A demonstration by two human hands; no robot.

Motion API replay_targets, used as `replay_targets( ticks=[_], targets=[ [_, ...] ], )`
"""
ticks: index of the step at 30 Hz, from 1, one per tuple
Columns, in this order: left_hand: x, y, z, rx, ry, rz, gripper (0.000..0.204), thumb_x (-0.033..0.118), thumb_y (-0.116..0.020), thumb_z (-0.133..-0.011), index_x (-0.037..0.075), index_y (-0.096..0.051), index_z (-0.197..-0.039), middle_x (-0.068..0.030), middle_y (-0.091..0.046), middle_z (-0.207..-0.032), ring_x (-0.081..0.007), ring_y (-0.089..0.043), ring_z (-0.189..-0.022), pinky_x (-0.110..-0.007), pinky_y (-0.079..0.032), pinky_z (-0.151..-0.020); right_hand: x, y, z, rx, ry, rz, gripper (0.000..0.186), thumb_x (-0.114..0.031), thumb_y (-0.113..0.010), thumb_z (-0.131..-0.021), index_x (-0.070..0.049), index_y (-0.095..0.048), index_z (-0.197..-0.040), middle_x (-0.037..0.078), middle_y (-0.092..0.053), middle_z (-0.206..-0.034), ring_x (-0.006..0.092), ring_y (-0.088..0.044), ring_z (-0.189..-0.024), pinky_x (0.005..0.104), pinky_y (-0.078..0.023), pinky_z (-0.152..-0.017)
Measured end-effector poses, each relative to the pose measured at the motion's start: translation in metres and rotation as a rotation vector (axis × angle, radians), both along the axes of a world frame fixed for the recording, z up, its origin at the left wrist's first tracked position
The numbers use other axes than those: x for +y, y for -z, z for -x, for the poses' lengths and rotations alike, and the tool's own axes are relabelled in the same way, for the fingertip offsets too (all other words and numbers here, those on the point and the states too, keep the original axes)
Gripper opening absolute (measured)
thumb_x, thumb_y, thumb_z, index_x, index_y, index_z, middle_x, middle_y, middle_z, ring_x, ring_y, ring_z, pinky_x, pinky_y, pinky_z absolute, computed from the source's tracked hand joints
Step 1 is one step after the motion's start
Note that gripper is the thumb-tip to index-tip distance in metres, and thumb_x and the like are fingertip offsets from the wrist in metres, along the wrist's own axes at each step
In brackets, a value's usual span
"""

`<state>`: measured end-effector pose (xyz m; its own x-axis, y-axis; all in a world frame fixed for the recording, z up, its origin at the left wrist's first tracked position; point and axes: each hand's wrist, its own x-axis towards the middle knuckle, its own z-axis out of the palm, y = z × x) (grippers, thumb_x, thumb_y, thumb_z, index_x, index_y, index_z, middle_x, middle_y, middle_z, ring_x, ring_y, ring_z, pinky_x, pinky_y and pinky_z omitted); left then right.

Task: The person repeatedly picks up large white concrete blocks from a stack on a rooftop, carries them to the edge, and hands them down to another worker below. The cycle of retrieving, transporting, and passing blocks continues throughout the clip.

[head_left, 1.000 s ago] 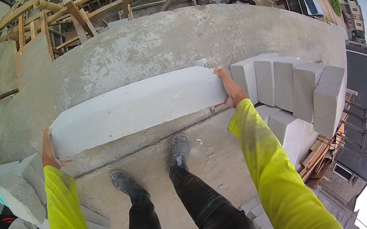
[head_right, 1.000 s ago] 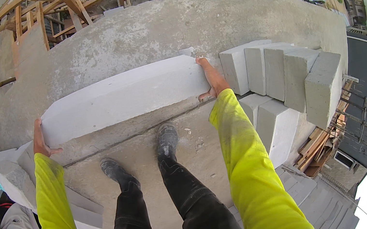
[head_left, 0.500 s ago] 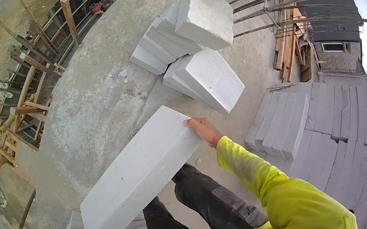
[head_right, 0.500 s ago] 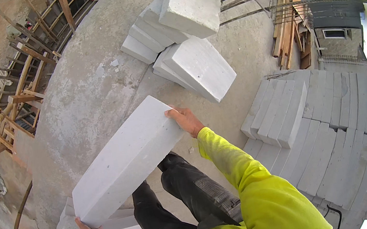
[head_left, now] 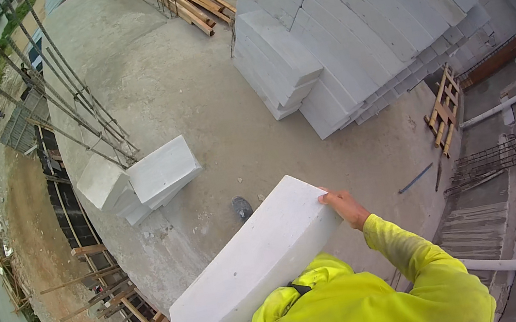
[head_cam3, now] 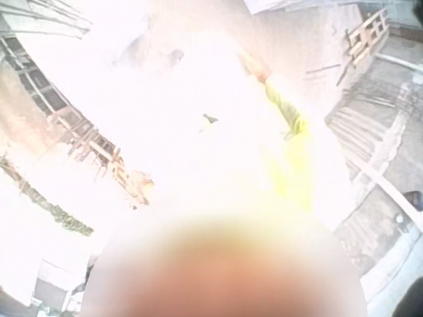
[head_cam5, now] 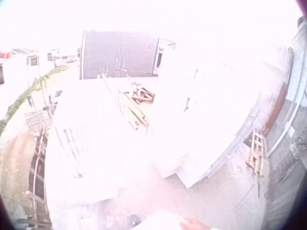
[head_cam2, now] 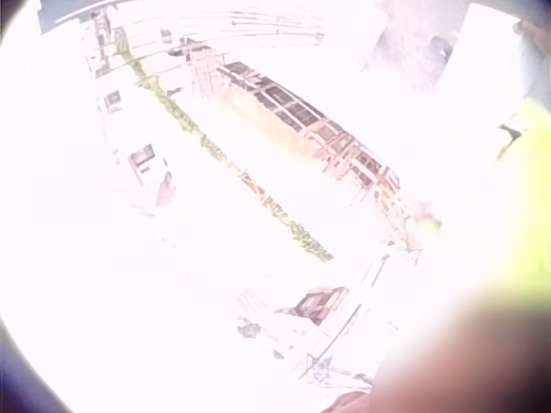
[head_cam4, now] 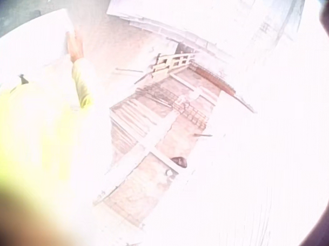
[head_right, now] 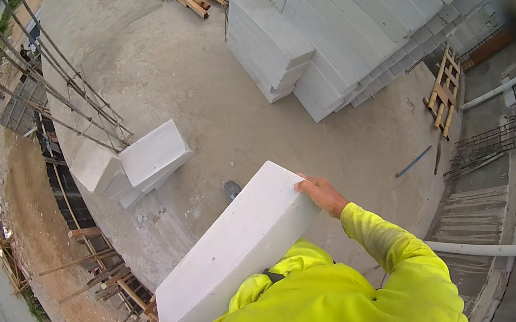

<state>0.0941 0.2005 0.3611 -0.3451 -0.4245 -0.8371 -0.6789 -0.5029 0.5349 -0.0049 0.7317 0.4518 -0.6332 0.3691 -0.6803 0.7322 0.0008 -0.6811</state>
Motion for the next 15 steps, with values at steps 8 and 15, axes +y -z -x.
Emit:
replay_targets(
  ticks=[8, 15],
  targets=[
    [0.086, 0.005, 0.216, 0.094, 0.383, 0.097, 0.072, 0.059, -0.055, -0.084, 0.010, -0.050, -0.136, -0.0147, -0.057, -0.128, -0.0359, -0.058, -0.111, -0.058, -0.047, -0.082, 0.095, 0.031, -0.037, 0.099, 0.392, 0.072, 0.063, -0.037, -0.058, -0.086, 0.001, -0.055, -0.137, 0.013, -0.061, -0.124, 0.0223, -0.054, -0.114, 0.0336, -0.036, -0.101],
    [0.250, -0.005, 0.382, 0.127, 0.619, 0.128, 0.069, 0.052, -0.058, -0.083, 0.008, -0.051, -0.136, -0.0150, -0.057, -0.130, -0.0355, -0.061, -0.107, -0.056, -0.051, -0.081, 0.210, 0.022, 0.015, 0.213, 0.718, 0.050, 0.048, -0.035, -0.059, -0.086, 0.002, -0.065, -0.116, 0.007, -0.064, -0.101, 0.0182, -0.058, -0.094, 0.0325, -0.044, -0.085]
  ],
)
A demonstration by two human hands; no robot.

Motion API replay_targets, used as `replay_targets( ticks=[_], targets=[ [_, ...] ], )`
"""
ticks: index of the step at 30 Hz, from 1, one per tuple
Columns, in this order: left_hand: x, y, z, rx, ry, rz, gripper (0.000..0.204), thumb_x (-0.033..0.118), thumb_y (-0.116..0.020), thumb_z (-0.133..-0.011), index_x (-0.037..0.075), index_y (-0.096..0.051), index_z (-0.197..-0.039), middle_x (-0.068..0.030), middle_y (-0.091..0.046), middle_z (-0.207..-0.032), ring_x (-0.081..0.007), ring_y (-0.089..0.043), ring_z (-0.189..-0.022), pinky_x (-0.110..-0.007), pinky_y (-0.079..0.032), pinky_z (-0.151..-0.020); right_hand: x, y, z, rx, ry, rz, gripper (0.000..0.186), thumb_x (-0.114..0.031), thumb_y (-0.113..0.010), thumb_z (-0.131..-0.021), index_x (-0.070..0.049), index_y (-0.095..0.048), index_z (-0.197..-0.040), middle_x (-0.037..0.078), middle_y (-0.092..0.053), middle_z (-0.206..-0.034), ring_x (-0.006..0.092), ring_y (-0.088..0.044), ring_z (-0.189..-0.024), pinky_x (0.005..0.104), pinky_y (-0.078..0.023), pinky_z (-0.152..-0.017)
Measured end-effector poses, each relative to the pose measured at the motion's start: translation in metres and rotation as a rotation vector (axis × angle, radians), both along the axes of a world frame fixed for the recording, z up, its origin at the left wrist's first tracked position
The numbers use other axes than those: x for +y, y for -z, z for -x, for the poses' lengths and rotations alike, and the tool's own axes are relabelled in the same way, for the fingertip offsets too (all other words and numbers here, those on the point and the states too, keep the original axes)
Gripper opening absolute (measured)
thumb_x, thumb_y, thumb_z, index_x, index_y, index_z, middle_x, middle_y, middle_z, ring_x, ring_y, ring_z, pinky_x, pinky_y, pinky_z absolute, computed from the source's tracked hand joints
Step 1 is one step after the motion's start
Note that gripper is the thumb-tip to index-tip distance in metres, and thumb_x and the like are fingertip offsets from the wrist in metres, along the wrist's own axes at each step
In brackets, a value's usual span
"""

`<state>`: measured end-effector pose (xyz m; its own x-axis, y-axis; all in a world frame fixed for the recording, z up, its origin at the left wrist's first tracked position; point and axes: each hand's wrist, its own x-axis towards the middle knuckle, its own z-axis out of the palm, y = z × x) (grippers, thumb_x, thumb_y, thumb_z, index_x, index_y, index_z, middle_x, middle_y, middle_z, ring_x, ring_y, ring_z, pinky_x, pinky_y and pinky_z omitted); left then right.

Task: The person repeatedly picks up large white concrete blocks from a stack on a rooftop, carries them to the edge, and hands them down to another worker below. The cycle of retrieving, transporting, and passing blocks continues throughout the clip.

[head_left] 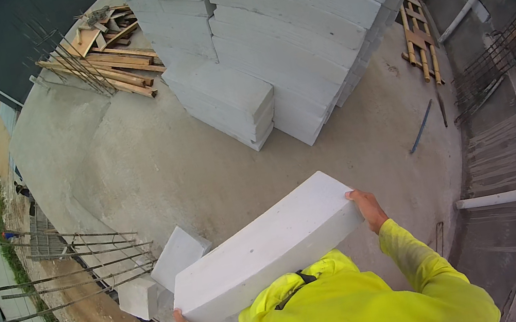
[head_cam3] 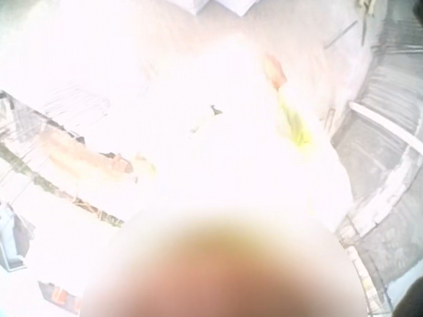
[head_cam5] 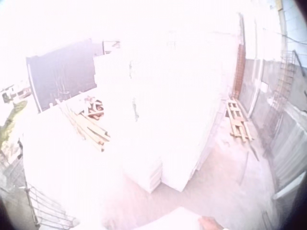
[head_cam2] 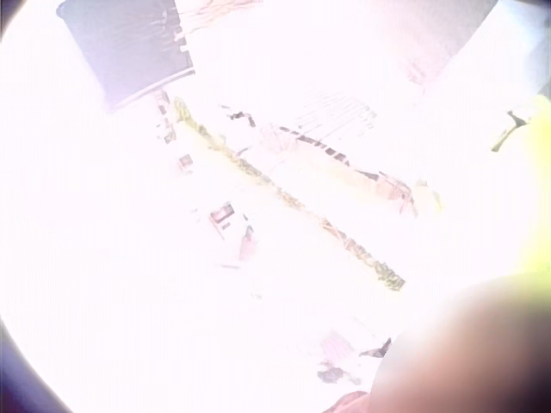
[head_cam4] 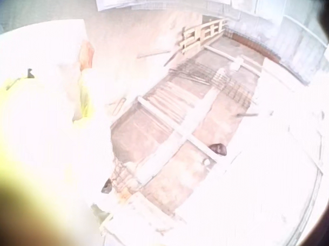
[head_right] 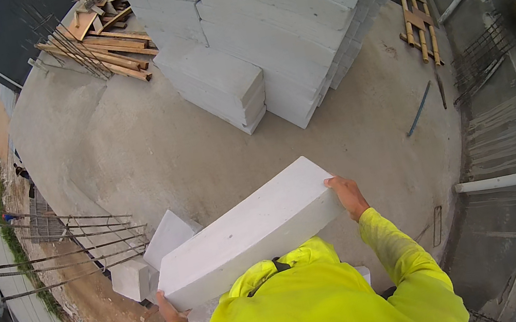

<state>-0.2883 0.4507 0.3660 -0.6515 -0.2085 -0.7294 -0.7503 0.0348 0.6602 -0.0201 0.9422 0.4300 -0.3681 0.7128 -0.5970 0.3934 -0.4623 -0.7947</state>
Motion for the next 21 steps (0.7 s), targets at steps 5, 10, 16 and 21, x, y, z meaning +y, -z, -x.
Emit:
replay_targets(
  ticks=[5, 10, 16, 21],
  targets=[
    [0.095, 0.011, 0.108, 0.117, 0.122, 0.006, 0.061, 0.045, -0.063, -0.081, -0.002, -0.061, -0.120, -0.0124, -0.064, -0.110, -0.0271, -0.064, -0.093, -0.045, -0.051, -0.076, 0.044, 0.004, 0.019, -0.017, 0.215, 0.027, 0.038, -0.033, -0.059, -0.086, 0.000, -0.067, -0.104, 0.007, -0.064, -0.096, 0.0176, -0.058, -0.090, 0.0328, -0.045, -0.082],
    [0.197, 0.027, 0.227, 0.152, 0.239, -0.007, 0.053, 0.038, -0.069, -0.077, -0.009, -0.068, -0.101, -0.0108, -0.066, -0.095, -0.0211, -0.061, -0.079, -0.038, -0.049, -0.073, 0.062, 0.030, 0.059, 0.029, 0.435, 0.027, 0.038, -0.033, -0.060, -0.086, 0.000, -0.066, -0.103, 0.007, -0.064, -0.097, 0.0189, -0.059, -0.091, 0.0333, -0.047, -0.082],
    [0.343, 0.050, 0.413, 0.256, 0.519, 0.157, 0.068, 0.045, -0.072, -0.070, -0.018, -0.065, -0.097, -0.0180, -0.067, -0.092, -0.0253, -0.062, -0.080, -0.040, -0.048, -0.072, 0.087, 0.047, 0.177, 0.109, 0.696, 0.026, 0.041, -0.036, -0.059, -0.086, -0.003, -0.063, -0.109, 0.007, -0.064, -0.105, 0.0224, -0.060, -0.097, 0.0362, -0.047, -0.089],
    [0.466, 0.043, 0.553, 0.353, 0.681, 0.267, 0.078, 0.049, -0.071, -0.066, -0.021, -0.063, -0.099, -0.0322, -0.067, -0.097, -0.0377, -0.068, -0.089, -0.042, -0.051, -0.080, 0.101, 0.054, 0.280, 0.232, 0.856, -0.019, 0.048, -0.039, -0.059, -0.087, -0.004, -0.059, -0.119, 0.008, -0.061, -0.115, 0.0248, -0.057, -0.109, 0.0383, -0.044, -0.096]
  ],
)
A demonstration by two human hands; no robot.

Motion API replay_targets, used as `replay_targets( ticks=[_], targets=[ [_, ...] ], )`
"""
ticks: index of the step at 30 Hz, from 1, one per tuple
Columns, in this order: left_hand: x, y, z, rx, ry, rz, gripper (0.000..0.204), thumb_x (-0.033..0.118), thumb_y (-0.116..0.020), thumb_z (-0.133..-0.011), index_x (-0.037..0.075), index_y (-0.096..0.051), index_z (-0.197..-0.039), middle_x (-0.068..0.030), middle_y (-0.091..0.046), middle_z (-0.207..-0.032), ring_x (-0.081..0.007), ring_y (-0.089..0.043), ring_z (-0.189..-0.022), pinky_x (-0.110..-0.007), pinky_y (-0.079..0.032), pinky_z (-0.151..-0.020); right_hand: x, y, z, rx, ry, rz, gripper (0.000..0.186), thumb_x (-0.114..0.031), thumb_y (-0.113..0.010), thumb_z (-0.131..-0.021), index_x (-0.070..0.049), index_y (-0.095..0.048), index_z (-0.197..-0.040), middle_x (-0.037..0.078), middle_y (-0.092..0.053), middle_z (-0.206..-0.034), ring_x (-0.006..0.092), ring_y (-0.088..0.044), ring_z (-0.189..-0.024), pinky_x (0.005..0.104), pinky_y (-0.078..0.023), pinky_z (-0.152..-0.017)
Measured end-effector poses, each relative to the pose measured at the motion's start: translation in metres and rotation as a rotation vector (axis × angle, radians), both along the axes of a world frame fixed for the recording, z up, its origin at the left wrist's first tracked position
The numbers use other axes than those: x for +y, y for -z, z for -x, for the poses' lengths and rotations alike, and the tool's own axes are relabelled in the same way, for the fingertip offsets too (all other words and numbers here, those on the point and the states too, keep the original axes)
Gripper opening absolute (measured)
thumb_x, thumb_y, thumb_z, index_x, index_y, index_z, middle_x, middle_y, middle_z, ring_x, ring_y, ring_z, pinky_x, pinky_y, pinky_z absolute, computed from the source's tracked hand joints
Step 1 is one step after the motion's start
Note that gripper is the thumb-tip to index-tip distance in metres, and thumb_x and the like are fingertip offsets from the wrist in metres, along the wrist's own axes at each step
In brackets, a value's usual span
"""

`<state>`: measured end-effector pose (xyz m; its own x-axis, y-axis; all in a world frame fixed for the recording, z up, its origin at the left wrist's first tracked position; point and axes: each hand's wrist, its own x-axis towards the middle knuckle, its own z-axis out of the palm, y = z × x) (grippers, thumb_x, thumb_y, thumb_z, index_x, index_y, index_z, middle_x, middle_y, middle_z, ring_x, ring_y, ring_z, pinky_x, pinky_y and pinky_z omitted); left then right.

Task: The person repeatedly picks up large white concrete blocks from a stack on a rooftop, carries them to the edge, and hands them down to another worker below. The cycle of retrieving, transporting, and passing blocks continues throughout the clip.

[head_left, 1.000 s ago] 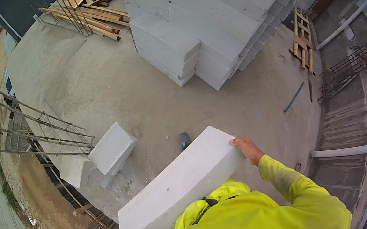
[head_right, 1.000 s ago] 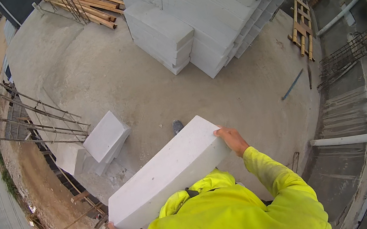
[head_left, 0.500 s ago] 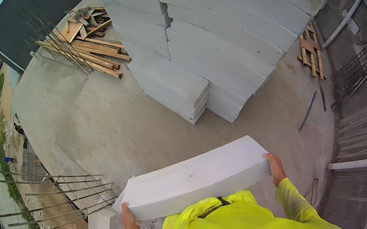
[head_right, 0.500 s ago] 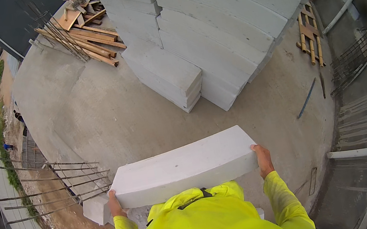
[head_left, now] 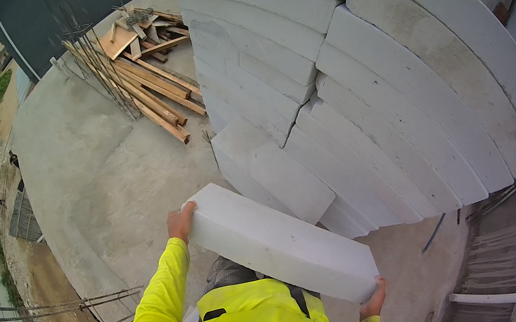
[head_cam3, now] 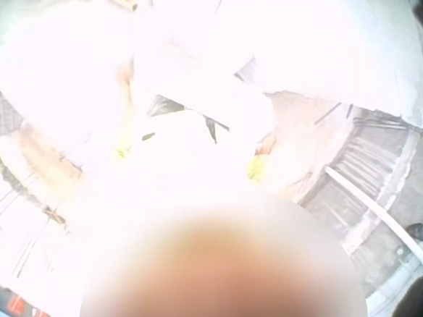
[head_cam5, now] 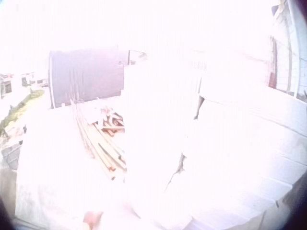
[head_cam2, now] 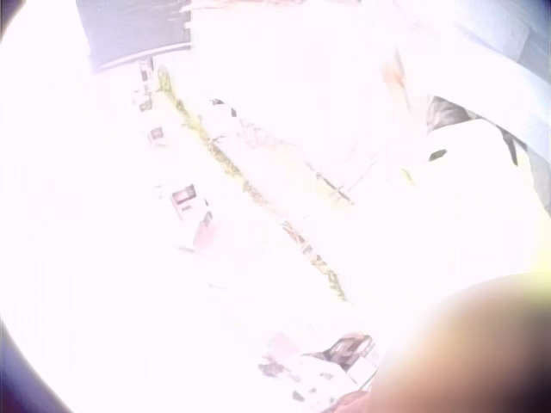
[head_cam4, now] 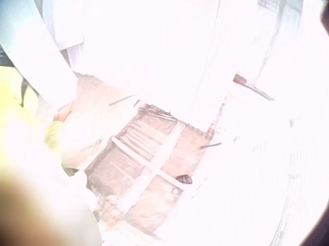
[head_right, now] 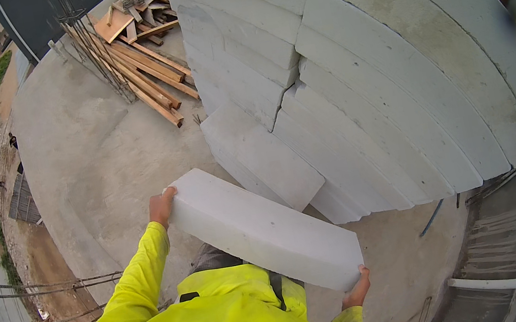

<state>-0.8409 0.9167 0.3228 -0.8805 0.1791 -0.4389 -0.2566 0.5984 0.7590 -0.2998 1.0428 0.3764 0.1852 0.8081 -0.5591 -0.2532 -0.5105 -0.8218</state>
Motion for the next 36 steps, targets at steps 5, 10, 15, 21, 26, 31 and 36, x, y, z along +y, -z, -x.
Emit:
replay_targets(
  ticks=[5, 10, 15, 21, 26, 31, 36],
  targets=[
    [0.120, -0.011, 0.089, -0.021, 0.152, -0.054, 0.077, 0.050, -0.072, -0.065, -0.020, -0.064, -0.099, -0.0322, -0.068, -0.098, -0.0376, -0.069, -0.089, -0.041, -0.053, -0.078, 0.045, 0.028, 0.076, 0.054, 0.105, -0.024, 0.055, -0.042, -0.057, -0.089, -0.004, -0.052, -0.128, 0.010, -0.055, -0.128, 0.0269, -0.050, -0.120, 0.0405, -0.038, -0.103],
    [0.222, 0.032, 0.143, 0.047, 0.195, -0.097, 0.058, 0.041, -0.070, -0.069, -0.014, -0.068, -0.088, -0.0199, -0.068, -0.080, -0.0291, -0.067, -0.068, -0.039, -0.052, -0.064, 0.113, 0.092, 0.135, 0.092, 0.148, -0.037, 0.061, -0.045, -0.054, -0.089, -0.003, -0.050, -0.133, 0.012, -0.053, -0.132, 0.0290, -0.048, -0.122, 0.0437, -0.037, -0.104],
    [0.280, 0.080, 0.179, 0.011, 0.219, -0.105, 0.065, 0.046, -0.073, -0.066, -0.015, -0.069, -0.090, -0.0252, -0.071, -0.084, -0.0325, -0.070, -0.075, -0.040, -0.054, -0.070, 0.138, 0.145, 0.169, 0.094, 0.161, -0.011, 0.067, -0.045, -0.053, -0.088, -0.003, -0.044, -0.139, 0.014, -0.046, -0.141, 0.0305, -0.042, -0.130, 0.0450, -0.034, -0.107],
    [0.260, 0.159, 0.173, 0.094, 0.052, -0.264, 0.057, 0.044, -0.062, -0.083, -0.007, -0.068, -0.107, -0.0212, -0.071, -0.098, -0.0267, -0.069, -0.090, -0.035, -0.052, -0.082, 0.126, 0.155, 0.161, 0.162, -0.108, 0.145, 0.068, -0.041, -0.052, -0.090, -0.006, -0.037, -0.146, 0.012, -0.042, -0.146, 0.0315, -0.039, -0.135, 0.0455, -0.031, -0.112],
    [0.248, 0.222, 0.147, -0.158, -0.667, -0.742, 0.075, 0.062, -0.037, -0.095, 0.001, -0.049, -0.138, -0.0158, -0.061, -0.127, -0.0273, -0.060, -0.114, -0.036, -0.045, -0.100, 0.127, 0.173, 0.165, 0.165, -0.276, 0.224, 0.062, -0.046, -0.047, -0.100, -0.008, -0.036, -0.148, 0.012, -0.042, -0.148, 0.0287, -0.040, -0.135, 0.0454, -0.031, -0.112],
    [0.238, 0.228, 0.130, -0.566, -0.655, -0.987, 0.093, 0.077, -0.027, -0.092, 0.001, -0.040, -0.144, -0.0143, -0.055, -0.137, -0.0280, -0.056, -0.120, -0.039, -0.043, -0.104, 0.134, 0.179, 0.183, 0.069, -0.151, 0.404, 0.066, -0.051, -0.047, -0.100, -0.006, -0.038, -0.147, 0.012, -0.042, -0.149, 0.0280, -0.041, -0.134, 0.0452, -0.032, -0.112],
    [0.308, 0.238, 0.161, -0.551, -0.629, -0.931, 0.092, 0.078, -0.026, -0.091, 0.003, -0.046, -0.141, -0.0136, -0.058, -0.133, -0.0270, -0.058, -0.117, -0.038, -0.045, -0.102, 0.173, 0.179, 0.203, 0.096, -0.161, 0.355, 0.064, -0.049, -0.049, -0.100, -0.005, -0.040, -0.146, 0.011, -0.043, -0.148, 0.0277, -0.042, -0.133, 0.0451, -0.033, -0.111]
  ],
)
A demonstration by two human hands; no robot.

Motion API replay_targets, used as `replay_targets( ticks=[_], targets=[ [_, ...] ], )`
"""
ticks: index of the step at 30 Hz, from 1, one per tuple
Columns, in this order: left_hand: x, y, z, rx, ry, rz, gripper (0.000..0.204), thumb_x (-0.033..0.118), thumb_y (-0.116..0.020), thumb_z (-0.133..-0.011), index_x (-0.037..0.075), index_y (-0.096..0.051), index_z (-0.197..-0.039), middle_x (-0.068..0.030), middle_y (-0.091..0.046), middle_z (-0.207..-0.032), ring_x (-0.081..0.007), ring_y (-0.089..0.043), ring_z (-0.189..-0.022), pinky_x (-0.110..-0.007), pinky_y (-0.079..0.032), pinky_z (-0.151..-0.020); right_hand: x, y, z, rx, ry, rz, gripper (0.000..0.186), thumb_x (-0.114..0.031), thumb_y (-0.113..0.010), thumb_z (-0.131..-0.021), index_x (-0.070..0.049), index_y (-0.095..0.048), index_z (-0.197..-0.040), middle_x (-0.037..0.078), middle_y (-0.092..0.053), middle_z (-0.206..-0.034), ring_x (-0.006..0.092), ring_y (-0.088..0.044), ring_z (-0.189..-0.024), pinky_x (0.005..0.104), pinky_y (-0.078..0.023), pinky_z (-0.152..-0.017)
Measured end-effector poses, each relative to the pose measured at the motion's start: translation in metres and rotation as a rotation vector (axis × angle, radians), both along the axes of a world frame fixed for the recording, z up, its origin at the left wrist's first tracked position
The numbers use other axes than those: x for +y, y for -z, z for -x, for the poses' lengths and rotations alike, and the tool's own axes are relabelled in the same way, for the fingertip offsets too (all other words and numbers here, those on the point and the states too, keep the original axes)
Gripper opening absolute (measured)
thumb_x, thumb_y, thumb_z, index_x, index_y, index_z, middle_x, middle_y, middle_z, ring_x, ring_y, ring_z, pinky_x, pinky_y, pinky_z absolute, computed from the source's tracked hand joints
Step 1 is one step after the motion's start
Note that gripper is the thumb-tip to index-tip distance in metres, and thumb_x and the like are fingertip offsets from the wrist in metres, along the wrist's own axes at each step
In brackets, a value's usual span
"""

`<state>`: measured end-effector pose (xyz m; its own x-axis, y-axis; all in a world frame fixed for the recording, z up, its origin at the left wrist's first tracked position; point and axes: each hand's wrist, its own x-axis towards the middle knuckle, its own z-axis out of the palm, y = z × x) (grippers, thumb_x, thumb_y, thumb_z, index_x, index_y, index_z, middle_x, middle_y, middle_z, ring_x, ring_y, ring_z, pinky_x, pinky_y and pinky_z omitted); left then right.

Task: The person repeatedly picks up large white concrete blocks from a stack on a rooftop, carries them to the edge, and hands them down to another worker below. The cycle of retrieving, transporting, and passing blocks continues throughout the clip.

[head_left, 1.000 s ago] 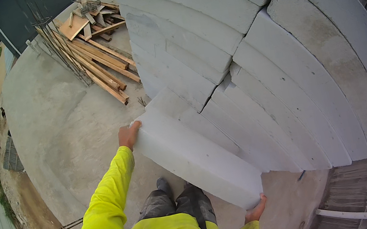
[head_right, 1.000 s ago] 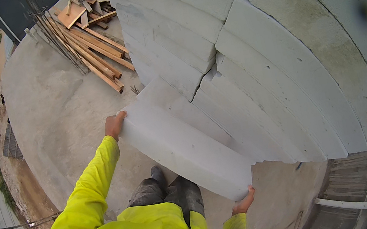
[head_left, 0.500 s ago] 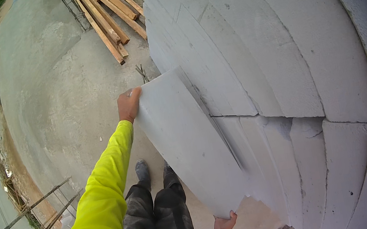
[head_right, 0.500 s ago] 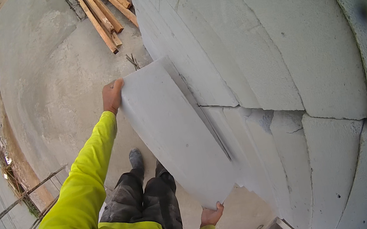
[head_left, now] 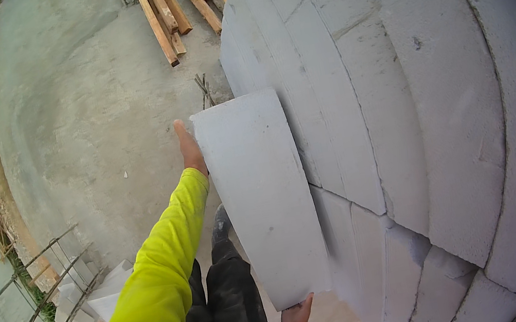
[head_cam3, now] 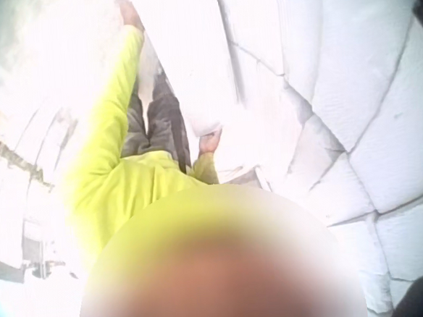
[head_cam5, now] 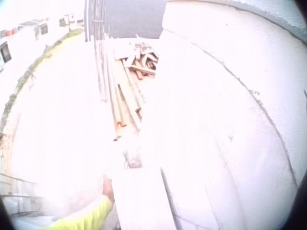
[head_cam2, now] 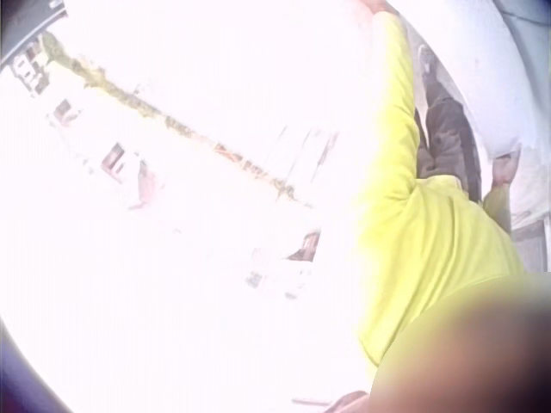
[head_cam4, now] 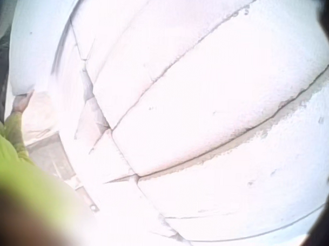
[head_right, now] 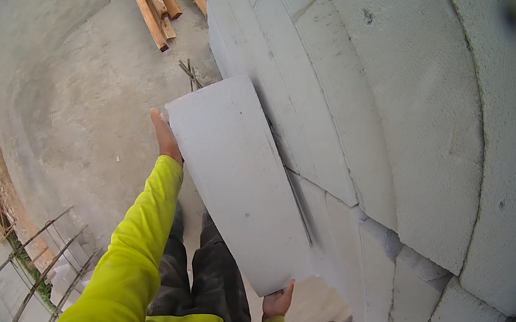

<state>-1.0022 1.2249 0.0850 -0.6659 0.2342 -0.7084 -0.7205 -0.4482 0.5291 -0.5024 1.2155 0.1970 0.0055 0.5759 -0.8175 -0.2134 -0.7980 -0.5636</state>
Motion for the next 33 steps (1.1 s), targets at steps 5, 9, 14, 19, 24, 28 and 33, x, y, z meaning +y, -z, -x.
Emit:
replay_targets(
  ticks=[5, 9, 14, 19, 24, 28, 33],
  targets=[
    [0.026, 0.013, 0.005, 0.016, 0.025, -0.169, 0.085, 0.073, -0.022, -0.095, 0.006, -0.052, -0.137, -0.0117, -0.062, -0.128, -0.0264, -0.060, -0.114, -0.039, -0.047, -0.100, 0.040, 0.013, 0.007, -0.114, -0.001, -0.022, 0.062, -0.047, -0.051, -0.100, -0.005, -0.041, -0.145, 0.010, -0.044, -0.146, 0.0281, -0.043, -0.132, 0.0446, -0.033, -0.111],
    [0.014, 0.015, -0.027, 0.042, 0.091, -0.077, 0.083, 0.072, -0.021, -0.095, 0.008, -0.051, -0.139, -0.0100, -0.060, -0.131, -0.0244, -0.059, -0.116, -0.037, -0.046, -0.100, 0.048, 0.015, -0.006, -0.156, -0.124, 0.085, 0.068, -0.053, -0.051, -0.098, -0.007, -0.038, -0.147, 0.011, -0.042, -0.148, 0.0298, -0.042, -0.133, 0.0490, -0.032, -0.111],
    [-0.026, -0.014, -0.148, -0.198, 0.370, 0.088, 0.105, 0.084, -0.018, -0.086, 0.005, -0.014, -0.157, -0.0135, -0.019, -0.162, -0.0276, -0.015, -0.150, -0.050, -0.012, -0.119, 0.072, 0.005, -0.021, -0.286, -0.471, 0.309, 0.078, -0.063, -0.041, -0.097, -0.009, -0.027, -0.151, 0.018, -0.039, -0.147, 0.0368, -0.043, -0.132, 0.0585, -0.038, -0.106],
    [-0.092, -0.061, -0.234, -0.440, 0.478, 0.071, 0.106, 0.083, -0.025, -0.087, 0.003, -0.015, -0.156, -0.0178, -0.023, -0.160, -0.0307, -0.024, -0.147, -0.054, -0.019, -0.116, 0.094, -0.004, -0.018, -0.291, -0.745, 0.479, 0.082, -0.068, -0.033, -0.097, -0.007, -0.022, -0.151, 0.023, -0.048, -0.136, 0.0425, -0.056, -0.116, 0.0596, -0.045, -0.098],
    [-0.191, -0.080, -0.272, -0.167, 0.487, 0.422, 0.080, 0.067, -0.034, -0.094, 0.002, -0.048, -0.140, -0.0216, -0.051, -0.140, -0.0361, -0.050, -0.129, -0.050, -0.038, -0.105, 0.093, 0.001, -0.033, -0.559, -1.159, 0.454, 0.079, -0.065, -0.038, -0.097, 0.000, -0.039, -0.141, 0.022, -0.062, -0.115, 0.0404, -0.066, -0.098, 0.0521, -0.053, -0.082],
    [-0.296, -0.096, -0.330, 0.091, 0.451, 0.980, 0.060, 0.054, -0.047, -0.095, -0.001, -0.071, -0.098, -0.0202, -0.071, -0.093, -0.0296, -0.068, -0.096, -0.041, -0.048, -0.083, 0.094, 0.022, -0.052, -0.553, -2.104, 0.097, 0.066, -0.055, -0.047, -0.097, 0.004, -0.054, -0.124, 0.020, -0.067, -0.103, 0.0349, -0.068, -0.086, 0.0449, -0.055, -0.069],
    [-0.396, -0.140, -0.476, -0.037, 0.088, 1.048, 0.052, 0.047, -0.050, -0.094, -0.001, -0.068, -0.093, -0.0258, -0.068, -0.091, -0.0370, -0.067, -0.094, -0.044, -0.047, -0.083, 0.093, 0.067, -0.045, -0.307, -2.980, -1.330, 0.055, -0.047, -0.051, -0.096, 0.005, -0.061, -0.110, 0.017, -0.068, -0.098, 0.0315, -0.068, -0.078, 0.0417, -0.053, -0.064]
  ],
)
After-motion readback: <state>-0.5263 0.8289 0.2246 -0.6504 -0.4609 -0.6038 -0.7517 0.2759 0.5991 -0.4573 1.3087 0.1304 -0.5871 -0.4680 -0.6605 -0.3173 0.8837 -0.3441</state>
